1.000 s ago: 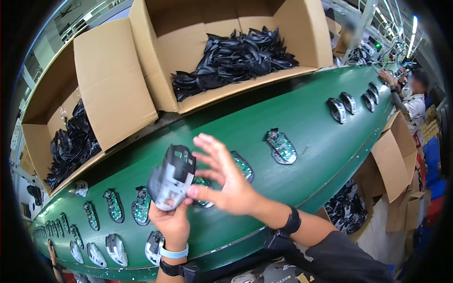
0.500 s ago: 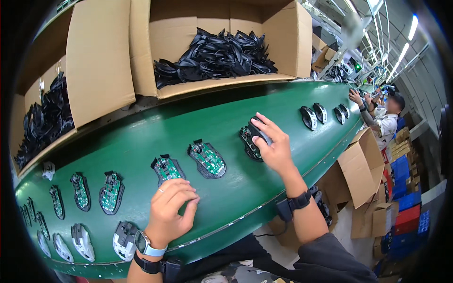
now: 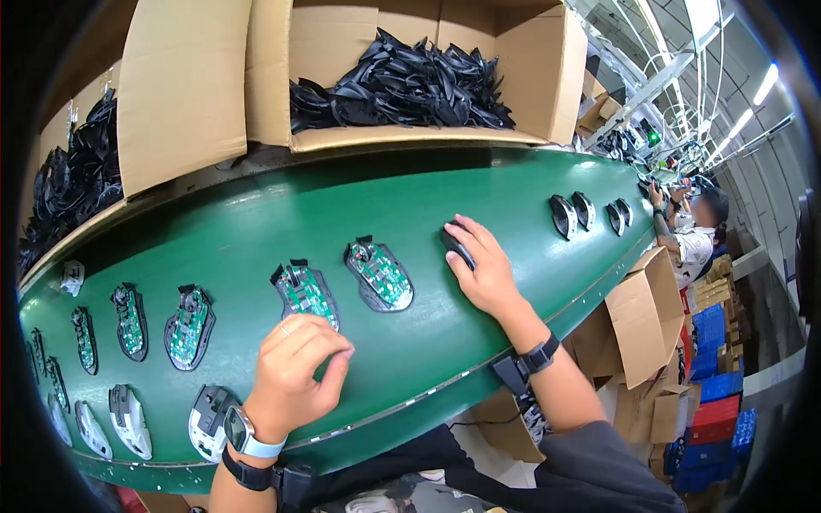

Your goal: The person assembles electronic devices on a green workbench. They pick up a white and black casing, insert a black plastic component, and place the assembled unit on the table. This process is repeated multiple times with different units, using hands to manipulate the parts.

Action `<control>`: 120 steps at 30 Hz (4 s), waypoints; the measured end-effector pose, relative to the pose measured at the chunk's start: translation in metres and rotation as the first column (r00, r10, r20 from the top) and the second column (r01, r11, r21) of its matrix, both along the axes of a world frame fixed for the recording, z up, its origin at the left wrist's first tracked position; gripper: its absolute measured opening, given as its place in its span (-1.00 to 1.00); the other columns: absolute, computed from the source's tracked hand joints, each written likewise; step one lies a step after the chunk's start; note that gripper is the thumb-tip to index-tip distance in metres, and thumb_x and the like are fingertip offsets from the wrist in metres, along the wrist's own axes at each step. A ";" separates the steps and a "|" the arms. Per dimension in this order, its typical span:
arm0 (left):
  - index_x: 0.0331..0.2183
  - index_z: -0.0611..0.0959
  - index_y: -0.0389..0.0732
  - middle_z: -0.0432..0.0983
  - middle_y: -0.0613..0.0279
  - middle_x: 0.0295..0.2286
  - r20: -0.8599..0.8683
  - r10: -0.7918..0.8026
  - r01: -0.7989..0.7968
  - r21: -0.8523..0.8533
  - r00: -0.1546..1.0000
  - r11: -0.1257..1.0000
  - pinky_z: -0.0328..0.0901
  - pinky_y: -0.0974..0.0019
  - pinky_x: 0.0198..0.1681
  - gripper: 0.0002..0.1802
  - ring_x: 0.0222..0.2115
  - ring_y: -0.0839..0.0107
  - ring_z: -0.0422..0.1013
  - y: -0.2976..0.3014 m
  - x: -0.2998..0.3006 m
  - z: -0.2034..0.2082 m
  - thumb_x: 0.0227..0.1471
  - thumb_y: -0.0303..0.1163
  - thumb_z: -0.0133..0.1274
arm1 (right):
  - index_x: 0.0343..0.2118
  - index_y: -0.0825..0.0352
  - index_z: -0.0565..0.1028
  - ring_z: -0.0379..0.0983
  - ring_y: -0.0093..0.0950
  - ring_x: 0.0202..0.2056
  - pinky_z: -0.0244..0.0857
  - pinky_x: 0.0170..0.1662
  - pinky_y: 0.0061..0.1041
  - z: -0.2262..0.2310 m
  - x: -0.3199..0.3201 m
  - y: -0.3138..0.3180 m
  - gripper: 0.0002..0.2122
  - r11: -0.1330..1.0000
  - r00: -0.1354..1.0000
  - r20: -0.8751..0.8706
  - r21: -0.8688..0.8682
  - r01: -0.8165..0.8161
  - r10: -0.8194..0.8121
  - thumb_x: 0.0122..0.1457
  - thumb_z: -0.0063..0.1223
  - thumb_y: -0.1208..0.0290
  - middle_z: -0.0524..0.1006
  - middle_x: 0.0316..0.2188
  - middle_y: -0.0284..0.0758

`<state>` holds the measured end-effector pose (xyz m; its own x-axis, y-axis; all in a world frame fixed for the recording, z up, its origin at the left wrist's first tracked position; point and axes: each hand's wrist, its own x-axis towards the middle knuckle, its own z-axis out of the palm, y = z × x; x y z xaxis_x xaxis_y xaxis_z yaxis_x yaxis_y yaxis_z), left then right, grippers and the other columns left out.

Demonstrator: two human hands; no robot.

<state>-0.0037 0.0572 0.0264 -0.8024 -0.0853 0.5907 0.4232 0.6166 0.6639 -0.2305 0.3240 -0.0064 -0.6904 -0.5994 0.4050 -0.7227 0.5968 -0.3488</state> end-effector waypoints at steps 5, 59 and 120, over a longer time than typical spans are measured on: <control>-0.45 0.65 -0.25 0.60 0.13 -0.49 0.015 -0.041 0.040 0.053 0.999 0.998 0.43 0.20 -0.29 -0.84 -0.42 0.16 0.55 0.001 0.001 0.003 -0.16 -0.65 0.28 | 0.10 0.20 0.58 0.45 -0.09 0.17 0.34 0.24 -0.20 0.002 -0.001 0.000 -0.61 0.999 1.000 0.008 -0.050 -0.007 0.007 0.19 0.21 0.38 0.50 0.18 -0.12; 0.08 0.51 -0.27 0.51 -0.06 -0.07 0.233 0.696 -0.639 -0.278 0.680 0.717 0.16 -0.06 0.19 -0.22 0.05 -0.13 0.32 -0.008 0.180 -0.010 -0.19 -0.32 0.47 | 0.06 0.27 0.61 0.49 -0.11 0.16 0.34 0.24 -0.25 -0.020 -0.072 0.145 -0.65 0.947 0.947 -0.095 -0.129 0.295 -0.308 0.19 0.21 0.40 0.56 0.13 -0.08; 0.20 0.52 -0.40 0.33 0.04 0.01 0.010 0.413 -0.407 0.193 0.911 0.893 0.38 0.24 0.02 0.25 -0.04 0.25 0.41 -0.096 0.052 0.001 -0.52 0.04 0.61 | -0.11 0.42 0.51 0.61 -0.53 -0.25 0.55 -0.14 -0.51 0.059 0.158 -0.215 -0.75 0.631 0.198 0.663 -0.748 0.205 0.722 0.18 0.34 0.62 0.66 -0.27 -0.24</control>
<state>0.0483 -0.0386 0.0273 -0.6545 -0.5135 0.5549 0.1816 0.6057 0.7747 -0.0720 0.1094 0.0531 -0.6481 -0.7613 -0.0182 0.3132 -0.2447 -0.9176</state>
